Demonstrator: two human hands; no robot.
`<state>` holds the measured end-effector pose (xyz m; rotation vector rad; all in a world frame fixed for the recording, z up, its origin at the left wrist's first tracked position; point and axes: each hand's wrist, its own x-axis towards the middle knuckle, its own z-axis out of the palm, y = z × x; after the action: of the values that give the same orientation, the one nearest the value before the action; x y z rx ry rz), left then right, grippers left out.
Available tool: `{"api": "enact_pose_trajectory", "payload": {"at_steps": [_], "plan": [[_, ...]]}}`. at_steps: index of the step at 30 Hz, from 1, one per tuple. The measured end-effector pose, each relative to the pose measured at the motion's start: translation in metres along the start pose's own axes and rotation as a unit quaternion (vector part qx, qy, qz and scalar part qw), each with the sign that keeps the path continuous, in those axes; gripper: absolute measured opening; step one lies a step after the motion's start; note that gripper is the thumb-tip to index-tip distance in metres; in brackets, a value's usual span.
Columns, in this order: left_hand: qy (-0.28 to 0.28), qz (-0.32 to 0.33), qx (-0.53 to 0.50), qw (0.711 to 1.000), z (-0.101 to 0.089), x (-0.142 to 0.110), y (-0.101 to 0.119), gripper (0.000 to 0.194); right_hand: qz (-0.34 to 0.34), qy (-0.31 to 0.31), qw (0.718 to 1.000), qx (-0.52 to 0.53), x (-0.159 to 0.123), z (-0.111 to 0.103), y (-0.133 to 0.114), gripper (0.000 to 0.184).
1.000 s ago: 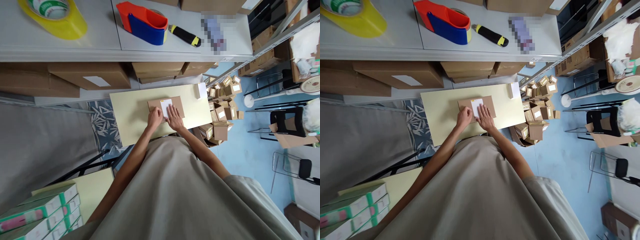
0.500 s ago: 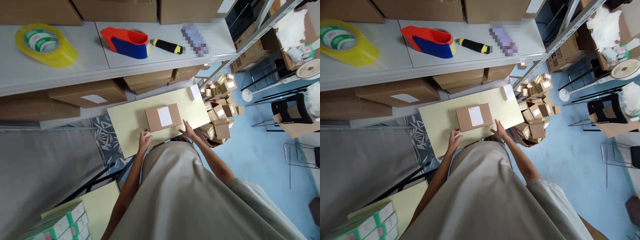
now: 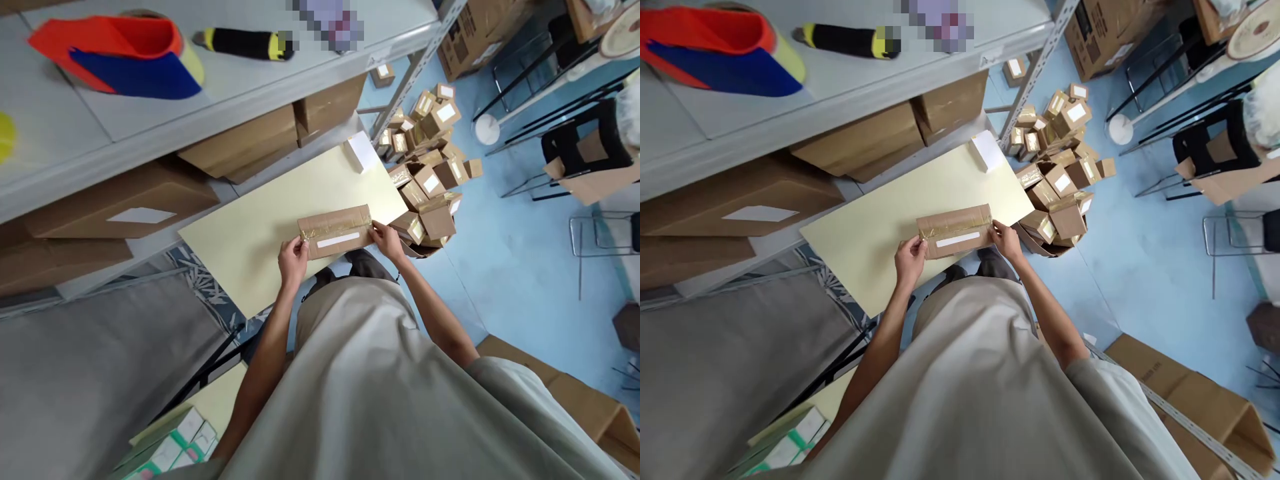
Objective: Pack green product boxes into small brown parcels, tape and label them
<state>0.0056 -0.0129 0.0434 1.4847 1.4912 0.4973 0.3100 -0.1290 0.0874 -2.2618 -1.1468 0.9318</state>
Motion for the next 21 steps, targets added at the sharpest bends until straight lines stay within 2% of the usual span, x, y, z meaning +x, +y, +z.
{"api": "enact_pose_trajectory", "payload": {"at_steps": [3, 6, 8, 12, 14, 16, 18, 21], "plan": [[-0.015, -0.049, 0.001, 0.999, 0.019, -0.003, 0.003, 0.033, 0.015, -0.035, 0.998, 0.045, -0.004, -0.001, 0.023, 0.040], [0.015, -0.099, -0.032, 0.994, 0.025, -0.010, 0.004, 0.045, 0.042, -0.040, 0.991, 0.119, 0.002, 0.003, 0.041, 0.056], [0.034, -0.123, -0.036, 0.991, 0.026, -0.012, 0.008, 0.043, 0.054, -0.041, 0.987, 0.145, 0.011, 0.006, 0.049, 0.064], [0.047, -0.115, 0.018, 0.992, 0.034, -0.011, 0.030, 0.029, -0.022, -0.132, 0.978, 0.161, 0.032, 0.000, 0.059, 0.048], [0.077, -0.094, 0.055, 0.991, 0.047, -0.006, 0.051, 0.033, -0.055, -0.156, 0.977, 0.135, 0.043, -0.014, 0.067, 0.043], [0.103, -0.066, 0.074, 0.990, 0.068, 0.002, 0.077, 0.039, -0.059, -0.147, 0.980, 0.119, 0.055, -0.037, 0.081, 0.043], [0.107, -0.037, 0.079, 0.990, 0.098, 0.010, 0.109, 0.046, -0.042, -0.119, 0.983, 0.132, 0.066, -0.067, 0.102, 0.043], [0.075, 0.001, 0.077, 0.994, 0.158, 0.020, 0.161, 0.052, -0.009, -0.049, 0.982, 0.182, 0.076, -0.118, 0.144, 0.043]]}}
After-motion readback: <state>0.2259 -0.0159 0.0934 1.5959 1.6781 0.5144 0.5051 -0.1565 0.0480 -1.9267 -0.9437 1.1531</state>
